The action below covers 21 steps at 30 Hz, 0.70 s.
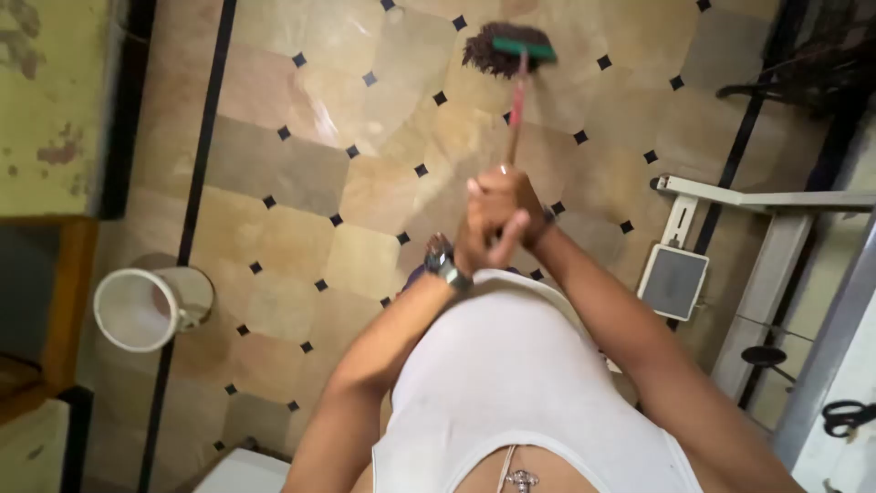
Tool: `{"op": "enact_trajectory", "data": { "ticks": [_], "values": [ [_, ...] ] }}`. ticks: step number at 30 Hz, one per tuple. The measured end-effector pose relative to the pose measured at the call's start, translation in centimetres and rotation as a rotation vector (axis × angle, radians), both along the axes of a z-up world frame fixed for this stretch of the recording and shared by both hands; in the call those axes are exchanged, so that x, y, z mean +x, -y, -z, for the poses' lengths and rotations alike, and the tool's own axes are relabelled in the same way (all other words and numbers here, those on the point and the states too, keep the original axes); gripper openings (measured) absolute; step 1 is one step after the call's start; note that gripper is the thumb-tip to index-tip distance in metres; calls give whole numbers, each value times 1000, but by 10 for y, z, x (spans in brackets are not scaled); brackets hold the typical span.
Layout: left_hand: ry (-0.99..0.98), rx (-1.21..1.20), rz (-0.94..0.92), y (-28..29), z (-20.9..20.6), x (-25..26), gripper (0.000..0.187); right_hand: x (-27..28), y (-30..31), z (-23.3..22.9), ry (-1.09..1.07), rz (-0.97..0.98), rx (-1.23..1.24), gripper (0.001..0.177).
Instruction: The person is using a mop and a bucket to clean a tiled floor.
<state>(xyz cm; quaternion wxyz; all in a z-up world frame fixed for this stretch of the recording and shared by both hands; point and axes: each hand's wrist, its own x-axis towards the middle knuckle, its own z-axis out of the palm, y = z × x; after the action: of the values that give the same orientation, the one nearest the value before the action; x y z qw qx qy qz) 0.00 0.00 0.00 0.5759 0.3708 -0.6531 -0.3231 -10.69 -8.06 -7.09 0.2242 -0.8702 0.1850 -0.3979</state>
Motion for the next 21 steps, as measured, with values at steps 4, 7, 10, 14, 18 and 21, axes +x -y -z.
{"op": "enact_trajectory", "data": {
  "ticks": [4, 7, 10, 14, 18, 21],
  "values": [
    [17, 62, 160, 2, -4, 22, 30, 12, -9, -11, -46, 71, 23, 37],
    [-127, -43, 149, 21, 21, 38, 27, 24, -5, -4, -92, 131, 49, 39],
    [-84, 147, 73, 37, 59, 55, 28, 42, 15, 24, -97, 200, 86, 39],
    [-71, 161, 91, 44, 55, 57, 28, 41, 24, 31, -125, 250, 84, 36],
    [-39, 32, 217, 55, 28, 49, 27, 25, 22, 24, -104, 243, 17, 34],
    [33, -24, 274, 56, 55, 34, 29, 11, 15, 42, -50, 335, 223, 38]
  ]
}}
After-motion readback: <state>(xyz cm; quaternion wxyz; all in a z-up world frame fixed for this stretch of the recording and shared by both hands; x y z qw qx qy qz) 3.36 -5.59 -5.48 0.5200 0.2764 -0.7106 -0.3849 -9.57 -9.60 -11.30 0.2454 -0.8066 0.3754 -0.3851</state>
